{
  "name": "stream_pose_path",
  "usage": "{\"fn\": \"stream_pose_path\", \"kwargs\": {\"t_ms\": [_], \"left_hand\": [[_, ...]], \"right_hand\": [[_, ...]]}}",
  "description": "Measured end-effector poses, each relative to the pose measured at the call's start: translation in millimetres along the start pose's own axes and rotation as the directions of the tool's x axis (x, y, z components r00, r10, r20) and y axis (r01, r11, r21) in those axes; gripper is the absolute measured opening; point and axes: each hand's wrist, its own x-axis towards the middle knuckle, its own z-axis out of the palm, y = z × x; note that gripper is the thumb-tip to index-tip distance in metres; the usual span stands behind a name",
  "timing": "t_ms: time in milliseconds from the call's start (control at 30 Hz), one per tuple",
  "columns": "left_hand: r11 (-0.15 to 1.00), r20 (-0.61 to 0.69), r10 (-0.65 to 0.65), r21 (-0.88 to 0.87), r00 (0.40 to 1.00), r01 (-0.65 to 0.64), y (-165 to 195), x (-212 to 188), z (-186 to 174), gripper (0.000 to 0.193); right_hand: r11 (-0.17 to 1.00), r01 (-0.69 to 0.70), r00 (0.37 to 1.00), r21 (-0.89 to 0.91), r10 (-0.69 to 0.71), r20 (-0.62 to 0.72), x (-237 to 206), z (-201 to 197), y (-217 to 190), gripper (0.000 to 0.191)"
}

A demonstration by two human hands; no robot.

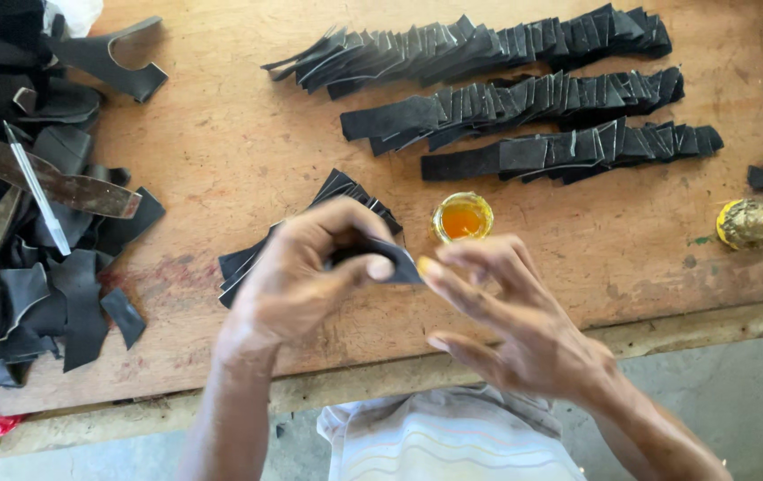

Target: The person repeatedly picks small black rubber pieces from a stack, dips a finger into a small jar of yellow glue, and applies the glue to the edge of each piece before placing it onto a growing row on the table. The process is repeated continuously throughout the clip.

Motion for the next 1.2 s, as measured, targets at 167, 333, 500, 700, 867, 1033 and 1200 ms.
{"fn": "stream_pose_path", "kwargs": {"t_ms": [167,333,500,700,867,1033,1200], "left_hand": [[0.980,-0.096,0.079,-0.176,0.992,-0.095,12.2,15.4,-36.4,0.014],[0.971,-0.043,0.195,0.149,0.980,-0.187,14.7,48.7,-52.7,0.020],[0.617,0.035,0.344,0.745,0.938,-0.254,1.1,93.7,-45.7,0.041],[0.397,0.139,0.450,0.853,0.882,-0.338,-23.1,126.2,-38.7,0.038],[0.316,0.159,0.459,0.890,0.874,-0.328,-32.7,133.3,-39.8,0.036],[0.402,0.105,0.395,0.873,0.913,-0.275,-36.0,125.7,-47.8,0.042],[0.425,0.076,0.400,0.868,0.913,-0.258,-43.0,127.2,-43.1,0.035]], "right_hand": [[0.994,-0.097,0.995,-0.058,0.098,0.006,-23.1,-12.6,3.9,0.066],[0.986,-0.153,0.984,-0.061,0.146,-0.105,-32.5,-28.8,14.6,0.062],[0.977,-0.211,0.964,-0.024,0.204,-0.171,-30.7,-39.0,20.2,0.061],[0.972,-0.233,0.950,-0.038,0.219,-0.225,-28.5,-47.0,28.3,0.059],[0.971,-0.238,0.945,-0.023,0.226,-0.236,-27.8,-51.2,31.4,0.059],[0.974,-0.221,0.940,-0.048,0.199,-0.278,-18.2,-57.0,32.3,0.059],[0.987,-0.162,0.928,-0.010,0.149,-0.341,-5.1,-64.4,24.9,0.057]]}}
